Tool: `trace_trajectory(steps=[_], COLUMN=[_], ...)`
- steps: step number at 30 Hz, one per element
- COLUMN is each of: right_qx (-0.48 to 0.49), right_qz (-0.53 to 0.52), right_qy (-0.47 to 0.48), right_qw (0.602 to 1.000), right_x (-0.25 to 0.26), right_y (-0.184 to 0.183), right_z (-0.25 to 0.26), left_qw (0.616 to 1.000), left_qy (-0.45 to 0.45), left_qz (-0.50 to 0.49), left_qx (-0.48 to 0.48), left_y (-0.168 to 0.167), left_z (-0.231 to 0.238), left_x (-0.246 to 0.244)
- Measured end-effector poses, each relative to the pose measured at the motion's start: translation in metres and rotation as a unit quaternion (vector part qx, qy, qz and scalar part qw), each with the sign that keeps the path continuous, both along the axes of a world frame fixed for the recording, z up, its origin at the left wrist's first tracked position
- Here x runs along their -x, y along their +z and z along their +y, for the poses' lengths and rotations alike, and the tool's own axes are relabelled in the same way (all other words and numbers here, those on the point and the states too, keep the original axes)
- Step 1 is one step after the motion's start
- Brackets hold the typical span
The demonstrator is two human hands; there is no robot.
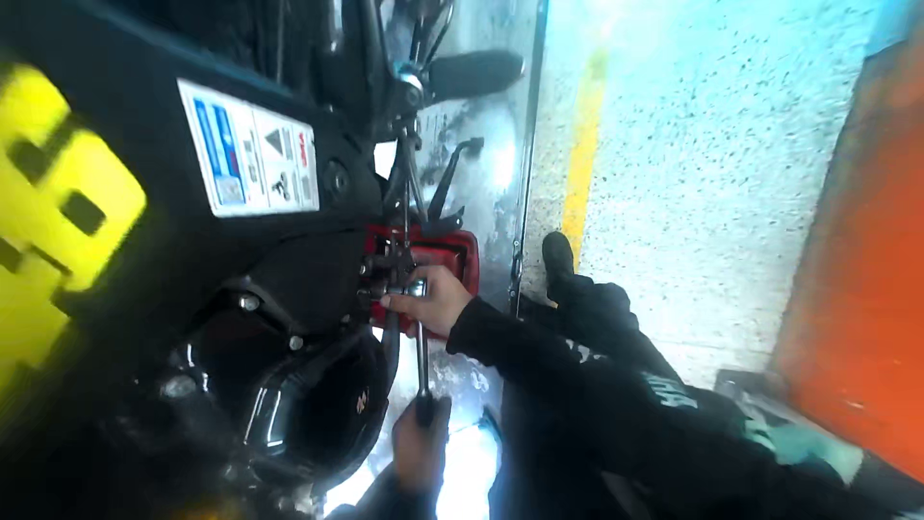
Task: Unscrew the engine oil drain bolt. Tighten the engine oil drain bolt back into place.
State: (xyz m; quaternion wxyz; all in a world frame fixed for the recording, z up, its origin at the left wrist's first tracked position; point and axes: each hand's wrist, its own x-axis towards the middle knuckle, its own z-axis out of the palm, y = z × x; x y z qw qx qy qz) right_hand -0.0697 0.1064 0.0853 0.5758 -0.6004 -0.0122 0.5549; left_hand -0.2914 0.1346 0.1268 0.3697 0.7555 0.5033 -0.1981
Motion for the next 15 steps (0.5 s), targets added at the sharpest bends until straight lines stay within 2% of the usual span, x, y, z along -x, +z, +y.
trace_trajectory(steps=[1,2,4,5,6,7,8,10,11,12,13,15], right_qx=[0.011,0.018,0.024,0.027,0.031,0.038,0.042,0.046,0.05,0.054,0.055,0.051], right_qz=[-0.004,-0.015,-0.05,-0.075,-0.096,-0.108,-0.117,-0.108,-0.104,-0.105,-0.11,-0.121], right_qy=[0.001,0.003,0.009,0.019,0.029,0.031,0.031,0.035,0.034,0.033,0.03,0.027], right_qw=[1.0,1.0,0.998,0.997,0.995,0.993,0.992,0.992,0.993,0.993,0.992,0.991], right_x=[-0.001,-0.001,0.0,0.001,0.003,0.004,0.0,0.001,0.003,0.0,-0.002,0.003], right_y=[0.0,0.001,-0.001,-0.003,-0.004,-0.005,-0.005,-0.002,0.001,0.003,0.003,0.002], right_z=[0.0,0.001,0.002,0.001,0.001,0.0,0.001,0.002,0.002,0.002,0.002,0.002], left_qw=[1.0,0.999,0.998,0.997,0.999,0.999,0.998,0.994,0.988,0.973,0.956,0.958], left_qy=[-0.012,-0.018,-0.003,-0.003,-0.011,-0.029,-0.035,0.009,0.028,0.048,0.067,0.052], left_qz=[-0.004,-0.015,-0.045,-0.057,-0.048,-0.039,-0.047,-0.058,-0.091,-0.138,-0.175,-0.148], left_qx=[-0.004,-0.022,-0.048,-0.047,-0.022,0.004,0.027,0.091,0.125,0.177,0.225,0.241], left_y=[0.015,0.014,-0.038,-0.072,-0.091,-0.092,-0.077,-0.012,0.01,0.011,-0.006,-0.048], left_z=[0.0,0.0,0.001,0.007,0.017,0.024,0.024,0.012,0.008,0.011,0.016,0.029], left_x=[-0.004,-0.007,-0.015,-0.016,-0.018,-0.022,-0.029,-0.024,-0.018,-0.016,-0.014,-0.01])
